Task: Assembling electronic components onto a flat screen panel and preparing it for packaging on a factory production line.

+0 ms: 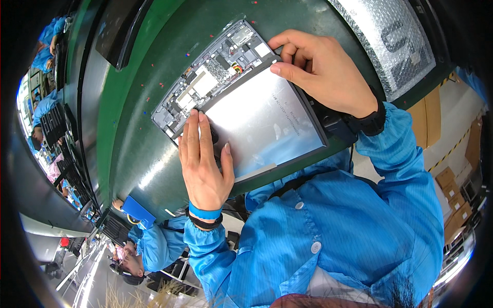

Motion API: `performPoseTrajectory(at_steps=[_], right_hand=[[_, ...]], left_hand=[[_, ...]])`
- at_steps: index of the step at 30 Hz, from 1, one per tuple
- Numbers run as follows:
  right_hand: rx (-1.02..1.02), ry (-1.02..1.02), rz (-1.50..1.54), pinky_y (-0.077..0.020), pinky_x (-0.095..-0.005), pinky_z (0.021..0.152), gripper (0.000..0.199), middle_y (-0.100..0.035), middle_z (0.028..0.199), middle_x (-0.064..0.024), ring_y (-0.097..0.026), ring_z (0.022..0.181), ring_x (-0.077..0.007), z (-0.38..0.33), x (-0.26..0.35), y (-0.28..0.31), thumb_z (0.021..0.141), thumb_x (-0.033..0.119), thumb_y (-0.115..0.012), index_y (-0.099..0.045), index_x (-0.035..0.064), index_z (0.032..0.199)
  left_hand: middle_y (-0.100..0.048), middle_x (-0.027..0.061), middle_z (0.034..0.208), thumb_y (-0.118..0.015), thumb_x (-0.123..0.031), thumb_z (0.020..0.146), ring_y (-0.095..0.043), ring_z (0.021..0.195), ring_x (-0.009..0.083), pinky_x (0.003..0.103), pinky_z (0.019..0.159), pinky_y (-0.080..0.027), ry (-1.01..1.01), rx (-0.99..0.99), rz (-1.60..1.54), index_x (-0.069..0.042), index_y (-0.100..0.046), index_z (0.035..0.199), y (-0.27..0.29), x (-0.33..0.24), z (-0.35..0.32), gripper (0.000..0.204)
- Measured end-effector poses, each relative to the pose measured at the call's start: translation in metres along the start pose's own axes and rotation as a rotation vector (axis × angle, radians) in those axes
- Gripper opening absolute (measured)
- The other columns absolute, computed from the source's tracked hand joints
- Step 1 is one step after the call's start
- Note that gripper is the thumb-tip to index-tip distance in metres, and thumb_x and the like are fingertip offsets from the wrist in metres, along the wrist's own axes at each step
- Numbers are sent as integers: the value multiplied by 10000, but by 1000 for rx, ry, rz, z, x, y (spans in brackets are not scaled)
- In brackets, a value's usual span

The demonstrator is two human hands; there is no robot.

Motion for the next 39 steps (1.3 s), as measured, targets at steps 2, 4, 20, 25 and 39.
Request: performPoseTrajectory(at_steps=[2, 4, 20, 25, 39], right_hand=[[-2, 1, 0, -505, -335, 592, 316, -700, 792, -98, -651, 646, -190, 0, 0, 0, 968, 169, -763, -697, -36, 1200], [6, -13, 8, -507, -338, 591, 316, -701, 795, -101, -653, 647, -195, 0, 0, 0, 967, 170, -764, -698, -34, 1199], [6, 0, -11, -514, -343, 593, 324, -702, 791, -101, -664, 649, -205, 0, 1, 1, 961, 183, -773, -704, -29, 1197], [6, -6, -15, -514, -344, 595, 320, -703, 788, -104, -664, 647, -210, 0, 2, 1, 960, 182, -768, -705, -29, 1193], [-2, 6, -12, -511, -345, 593, 323, -699, 788, -107, -661, 646, -214, 0, 1, 0, 963, 182, -765, -699, -33, 1196]], left_hand=[[-462, 274, 1616, -665, -41, 921, -475, 1475, 458, 485, 1217, -407, 5, 4, 11, 9, -472, 1588, -1, 0, -1, 696], [-441, 270, 1631, -658, -42, 924, -457, 1489, 457, 487, 1224, -397, -3, 2, -19, 1, -443, 1609, -2, 1, -2, 720], [-437, 268, 1629, -657, -54, 929, -471, 1476, 467, 493, 1201, -430, 10, 4, -25, -5, -457, 1604, -3, 5, -3, 706], [-440, 278, 1626, -653, -71, 937, -468, 1478, 468, 500, 1212, -413, 4, 6, -10, 9, -469, 1592, -3, 3, -1, 685], [-419, 287, 1634, -686, -71, 908, -458, 1469, 467, 552, 1240, -337, 27, 3, -6, 32, -381, 1623, -5, -1, 0, 783]])
Point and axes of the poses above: each hand's wrist, its own z-axis towards the middle knuckle, its own y-axis out of the back of the hand, x = y × z, the point moved 2 cm from there along z, towards the middle knuckle
